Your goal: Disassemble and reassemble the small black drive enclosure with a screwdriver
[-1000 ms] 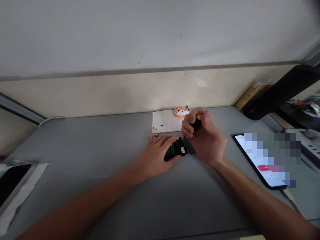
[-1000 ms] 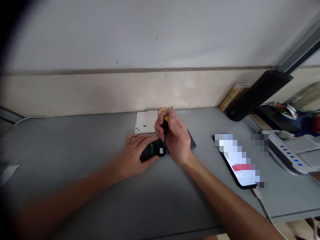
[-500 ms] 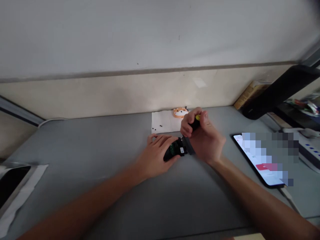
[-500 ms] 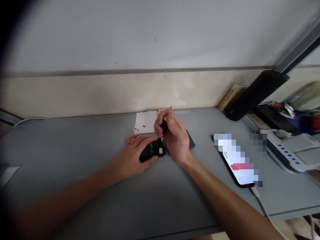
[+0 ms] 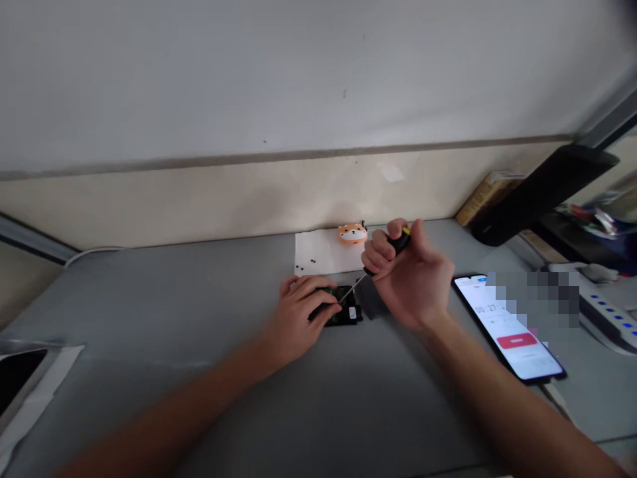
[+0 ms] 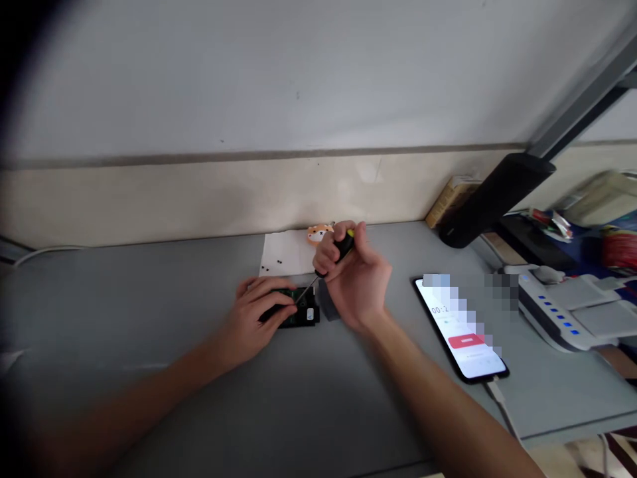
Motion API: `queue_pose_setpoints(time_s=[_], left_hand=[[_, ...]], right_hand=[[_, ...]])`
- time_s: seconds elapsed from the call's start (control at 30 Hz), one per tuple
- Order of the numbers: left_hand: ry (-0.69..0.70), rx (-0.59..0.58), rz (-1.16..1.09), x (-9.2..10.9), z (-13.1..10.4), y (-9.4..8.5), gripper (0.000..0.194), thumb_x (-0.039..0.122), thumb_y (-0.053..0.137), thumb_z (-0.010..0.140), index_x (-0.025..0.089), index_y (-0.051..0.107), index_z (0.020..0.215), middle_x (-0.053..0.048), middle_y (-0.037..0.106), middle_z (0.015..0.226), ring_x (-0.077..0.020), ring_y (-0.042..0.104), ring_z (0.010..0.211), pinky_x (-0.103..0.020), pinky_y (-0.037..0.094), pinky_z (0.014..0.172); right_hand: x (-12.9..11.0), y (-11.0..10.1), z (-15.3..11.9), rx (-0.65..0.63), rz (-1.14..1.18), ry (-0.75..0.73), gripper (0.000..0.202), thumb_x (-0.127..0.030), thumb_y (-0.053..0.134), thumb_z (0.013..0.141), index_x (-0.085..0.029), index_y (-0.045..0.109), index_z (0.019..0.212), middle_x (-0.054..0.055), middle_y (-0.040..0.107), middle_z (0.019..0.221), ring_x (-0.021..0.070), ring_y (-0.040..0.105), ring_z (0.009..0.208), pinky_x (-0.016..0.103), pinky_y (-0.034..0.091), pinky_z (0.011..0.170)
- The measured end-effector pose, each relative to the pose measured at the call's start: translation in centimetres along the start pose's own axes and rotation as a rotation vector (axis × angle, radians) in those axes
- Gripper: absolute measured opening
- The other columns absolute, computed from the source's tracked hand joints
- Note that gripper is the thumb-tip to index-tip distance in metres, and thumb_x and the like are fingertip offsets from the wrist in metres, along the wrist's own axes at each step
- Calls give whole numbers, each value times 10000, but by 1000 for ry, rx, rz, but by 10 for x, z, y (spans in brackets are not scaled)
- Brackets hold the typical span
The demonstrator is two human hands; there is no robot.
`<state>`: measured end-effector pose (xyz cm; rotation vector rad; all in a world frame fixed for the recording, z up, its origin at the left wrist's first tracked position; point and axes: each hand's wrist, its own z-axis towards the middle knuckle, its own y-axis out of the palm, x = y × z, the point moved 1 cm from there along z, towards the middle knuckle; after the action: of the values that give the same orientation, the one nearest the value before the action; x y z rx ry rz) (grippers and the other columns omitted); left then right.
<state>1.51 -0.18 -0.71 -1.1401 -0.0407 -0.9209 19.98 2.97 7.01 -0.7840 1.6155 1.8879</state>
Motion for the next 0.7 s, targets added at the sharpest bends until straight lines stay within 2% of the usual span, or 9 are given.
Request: queue_pose_setpoints(time_s=[0.1, 0.27, 0.33, 0.4, 0.47, 0.53, 0.6, 0.7], left_hand=[[-31, 44, -29, -3, -2, -3, 227, 343, 577, 1028, 260, 732, 883, -27, 754, 995, -204, 690, 961, -434, 452, 993], [-23, 225, 58, -2, 2, -21, 293, 386, 553, 1041, 256, 730, 846, -20, 738, 928, -195, 686, 896, -416, 458, 952], [-2, 153, 143, -4, 17, -30, 278, 377, 572, 1032, 258, 743, 848, -26, 743, 937, -210, 687, 919, -443, 429, 1000], [-18, -58, 161, -8, 41, -35, 260, 363, 593, 1013, 252, 749, 837, -25, 744, 891, -218, 690, 903, -433, 447, 978], [-75, -253, 77, -13, 67, -34, 251, 352, 591, 997, 243, 762, 849, -27, 746, 878, -205, 689, 832, -371, 504, 873], [-122, -301, 44, -16, 90, -27, 238, 331, 592, 979, 235, 773, 857, -41, 756, 908, -206, 692, 808, -337, 525, 794], [-116, -309, 49, -16, 104, -17, 224, 305, 605, 962, 229, 777, 840, -47, 765, 905, -214, 702, 822, -334, 530, 792], [-98, -325, 50, -14, 109, -5, 174, 295, 649, 929, 240, 778, 827, -38, 778, 908, -225, 714, 857, -333, 538, 800]], right_hand=[[-8, -12, 10, 56, 25, -51, 371, -501, 539, 984, -233, 484, 733, -46, 284, 631, 118, 325, 510, 261, 385, 493], [-20, -32, 23, 181, 141, -81, 354, -466, 568, 956, -226, 479, 712, -50, 309, 620, 110, 305, 494, 245, 368, 478], [-25, -36, 26, 209, 192, -79, 341, -440, 572, 953, -221, 480, 707, -52, 316, 616, 106, 307, 492, 235, 360, 474], [-29, -38, 27, 220, 216, -81, 341, -433, 569, 954, -223, 472, 703, -54, 315, 613, 107, 310, 488, 234, 355, 469], [-32, -38, 27, 241, 245, -85, 346, -429, 552, 963, -226, 460, 699, -55, 320, 602, 110, 312, 481, 236, 350, 462], [-34, -37, 26, 262, 281, -86, 342, -417, 532, 971, -223, 454, 700, -54, 332, 588, 108, 312, 474, 232, 343, 456], [-35, -36, 26, 249, 289, -96, 333, -412, 536, 965, -221, 451, 706, -56, 337, 583, 103, 310, 468, 226, 345, 459], [-35, -37, 26, 180, 247, -123, 328, -423, 579, 940, -225, 447, 715, -61, 325, 589, 98, 317, 469, 224, 362, 473]])
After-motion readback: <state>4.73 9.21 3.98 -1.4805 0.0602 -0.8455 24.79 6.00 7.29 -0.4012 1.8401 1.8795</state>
